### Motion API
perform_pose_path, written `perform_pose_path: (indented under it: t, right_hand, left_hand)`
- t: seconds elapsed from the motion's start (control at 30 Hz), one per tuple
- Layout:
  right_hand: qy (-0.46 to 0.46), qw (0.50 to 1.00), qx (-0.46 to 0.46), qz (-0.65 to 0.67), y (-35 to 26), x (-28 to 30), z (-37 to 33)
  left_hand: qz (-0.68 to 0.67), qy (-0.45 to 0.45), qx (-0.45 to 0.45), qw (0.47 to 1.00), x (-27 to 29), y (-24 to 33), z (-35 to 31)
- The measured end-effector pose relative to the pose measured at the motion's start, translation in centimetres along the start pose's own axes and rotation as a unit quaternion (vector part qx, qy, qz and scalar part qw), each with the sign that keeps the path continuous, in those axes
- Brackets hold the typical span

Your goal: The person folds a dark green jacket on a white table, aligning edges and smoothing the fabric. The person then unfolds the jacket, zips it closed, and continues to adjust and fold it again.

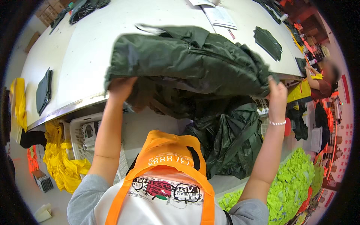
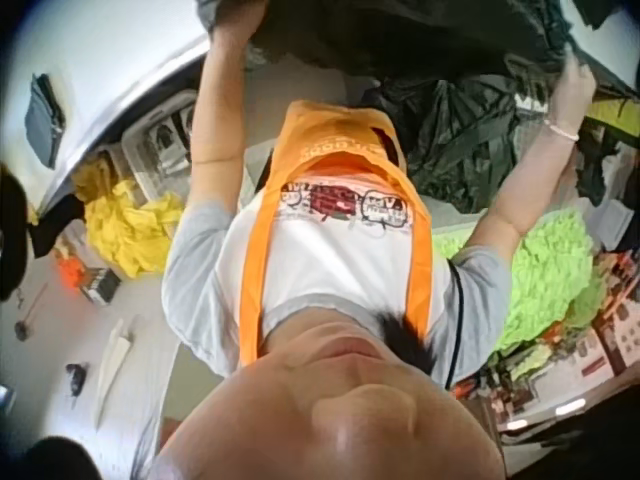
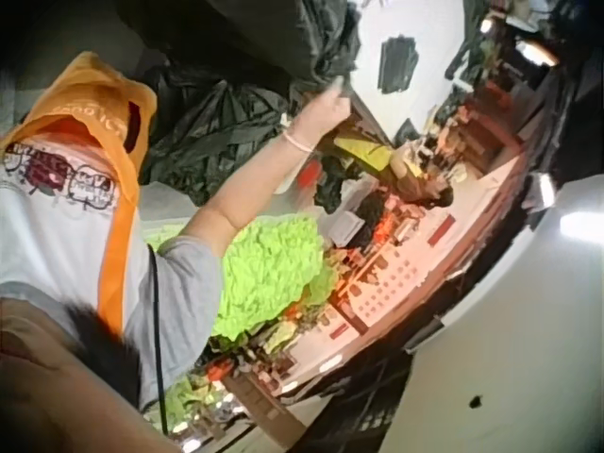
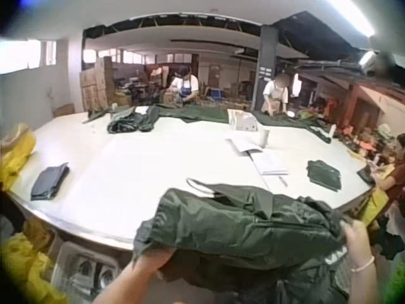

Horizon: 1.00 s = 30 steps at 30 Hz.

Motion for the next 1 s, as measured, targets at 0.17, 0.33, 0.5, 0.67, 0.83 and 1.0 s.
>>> perform_pose_path:
  t: [0.17,0.33,0.5,0.67,0.83,1.0]
  right_hand:
    - [-0.212,0.893,-0.003,-0.396,-4.0,-6.3,-3.8]
    - [-0.394,0.89,0.039,0.225,-6.5,-17.8,-3.1]
    - [-0.289,0.925,0.106,0.223,-13.0,-24.8,-7.5]
    - [0.134,0.908,0.328,0.223,-20.4,-21.6,-4.0]
    - [-0.287,0.729,0.6,0.16,-22.2,-30.8,-19.5]
    - [-0.286,0.744,0.584,0.155,-13.0,-28.2,-20.3]
  left_hand:
    - [0.244,0.147,-0.253,0.925,7.6,-1.4,0.3]
    - [0.42,0.263,-0.445,0.746,9.0,-8.1,1.5]
    - [0.212,0.187,-0.326,0.902,10.8,-3.1,-1.9]
    - [0.138,0.207,-0.248,0.936,12.8,-1.6,-2.0]
    - [0.114,0.283,-0.267,0.914,14.7,-0.7,-2.0]
    - [0.01,0.22,-0.198,0.955,16.3,-6.4,-9.4]
Point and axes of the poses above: each hand's wrist, its own z-axis towards the middle knuckle, its own x-axis out of the back of the hand, y = z × x, the point moved 3 cm from there along z, towards the middle knuckle, and after that the axes turned 4 degrees about y, right-handed, at the moved point
